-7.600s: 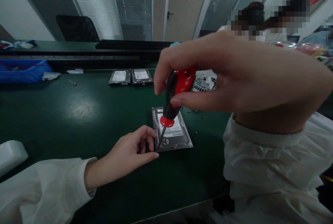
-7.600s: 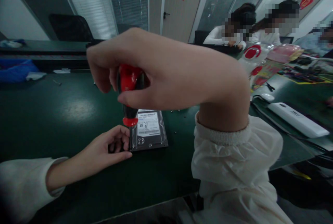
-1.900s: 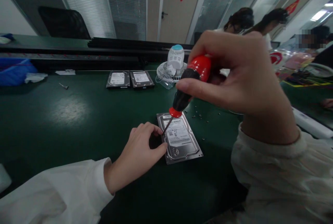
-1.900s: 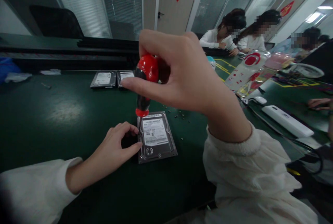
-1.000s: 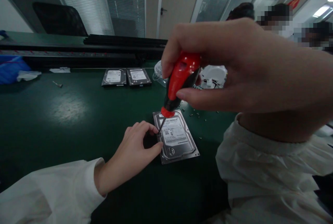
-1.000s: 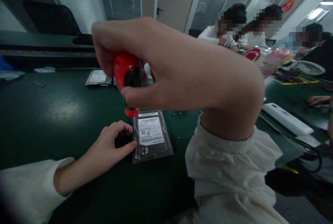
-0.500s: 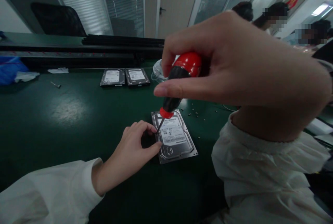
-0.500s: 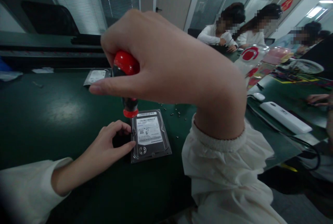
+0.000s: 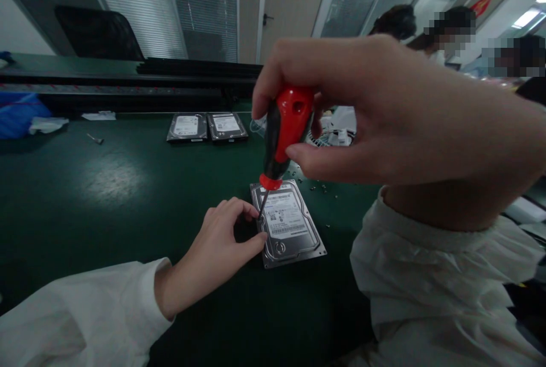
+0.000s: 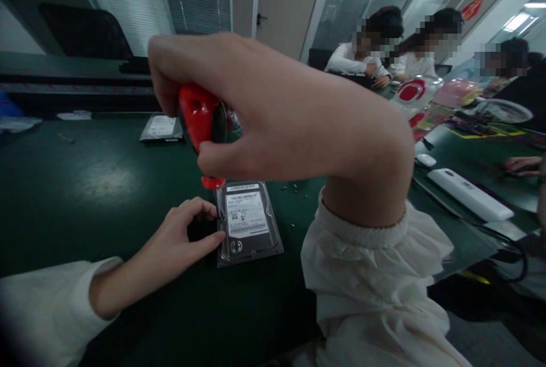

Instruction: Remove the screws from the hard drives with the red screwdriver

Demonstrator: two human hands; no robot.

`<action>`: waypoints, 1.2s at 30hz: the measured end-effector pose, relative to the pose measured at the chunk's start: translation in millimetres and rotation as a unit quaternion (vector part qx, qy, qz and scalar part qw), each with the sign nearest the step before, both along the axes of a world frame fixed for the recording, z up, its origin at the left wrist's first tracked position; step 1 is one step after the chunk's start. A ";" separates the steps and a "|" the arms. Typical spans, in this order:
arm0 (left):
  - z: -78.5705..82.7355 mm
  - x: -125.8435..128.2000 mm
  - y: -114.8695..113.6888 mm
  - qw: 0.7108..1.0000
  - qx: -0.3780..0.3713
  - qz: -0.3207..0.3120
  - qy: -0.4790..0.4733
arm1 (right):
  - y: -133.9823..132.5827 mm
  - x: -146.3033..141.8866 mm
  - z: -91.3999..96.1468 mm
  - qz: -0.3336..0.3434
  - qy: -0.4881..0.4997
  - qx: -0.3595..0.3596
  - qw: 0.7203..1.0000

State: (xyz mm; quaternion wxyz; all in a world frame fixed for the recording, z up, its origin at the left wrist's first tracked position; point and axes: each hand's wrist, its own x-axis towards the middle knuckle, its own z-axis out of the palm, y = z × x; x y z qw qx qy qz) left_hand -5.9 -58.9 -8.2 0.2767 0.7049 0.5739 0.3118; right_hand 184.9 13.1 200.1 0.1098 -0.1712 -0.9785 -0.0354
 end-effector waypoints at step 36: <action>-0.3 0.3 -1.2 1.000 -0.018 0.004 -0.016 | 5.9 6.6 5.4 0.024 -0.003 -0.003 1.000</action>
